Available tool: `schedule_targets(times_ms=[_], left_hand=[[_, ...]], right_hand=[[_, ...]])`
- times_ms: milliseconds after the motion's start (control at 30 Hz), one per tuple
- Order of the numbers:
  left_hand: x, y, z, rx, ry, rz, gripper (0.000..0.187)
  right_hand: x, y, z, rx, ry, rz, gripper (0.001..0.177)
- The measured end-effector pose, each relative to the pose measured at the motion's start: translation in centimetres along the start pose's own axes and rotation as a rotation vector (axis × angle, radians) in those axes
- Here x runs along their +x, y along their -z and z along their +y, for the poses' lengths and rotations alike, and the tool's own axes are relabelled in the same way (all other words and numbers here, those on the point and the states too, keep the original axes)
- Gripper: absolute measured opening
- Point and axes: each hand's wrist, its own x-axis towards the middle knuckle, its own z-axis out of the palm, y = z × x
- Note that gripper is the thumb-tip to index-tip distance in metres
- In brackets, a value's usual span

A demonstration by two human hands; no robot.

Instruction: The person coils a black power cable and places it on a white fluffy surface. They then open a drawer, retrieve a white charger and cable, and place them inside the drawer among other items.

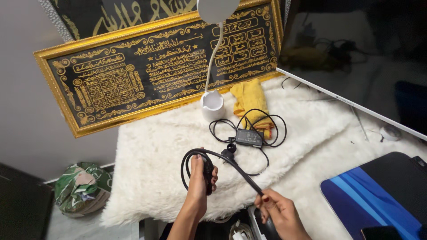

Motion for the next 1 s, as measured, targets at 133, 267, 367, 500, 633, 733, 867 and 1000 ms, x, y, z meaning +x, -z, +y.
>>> schedule_targets(times_ms=[133, 267, 367, 500, 633, 733, 867, 1000], left_hand=[[-0.4, -0.8, 1.0, -0.027, 0.001, 0.019, 0.046], [-1.1, -1.5, 1.8, -0.033, -0.077, -0.006, 0.053], [-1.7, -2.1, 2.0, -0.014, -0.118, -0.018, 0.063], [-2.5, -2.7, 2.3, -0.027, -0.155, -0.029, 0.069], [-3.2, -2.5, 1.8, -0.091, -0.187, -0.087, 0.063], [-3.5, -1.9, 1.5, -0.208, -0.211, -0.224, 0.062], [-4.7, -0.6, 0.7, -0.535, -0.16, -0.621, 0.057], [-4.9, -0.1, -0.5, -0.655, -0.101, -0.776, 0.052]], right_hand=[[-0.5, -0.8, 0.3, -0.129, -0.047, -0.097, 0.025], [-0.7, -2.8, -0.8, -0.332, -0.154, -0.192, 0.022], [-0.7, -4.1, -1.3, -0.335, -0.077, -0.28, 0.019], [-0.3, -5.2, -1.5, -0.372, -0.065, -0.33, 0.021], [0.0, -5.2, -1.5, -0.558, 0.077, -0.364, 0.026], [0.7, -5.3, -2.7, -0.22, -0.131, -0.409, 0.048], [2.4, -5.6, -6.7, 0.554, -0.471, -0.287, 0.075], [4.2, -6.8, -9.1, 0.877, -0.375, -0.328, 0.071]])
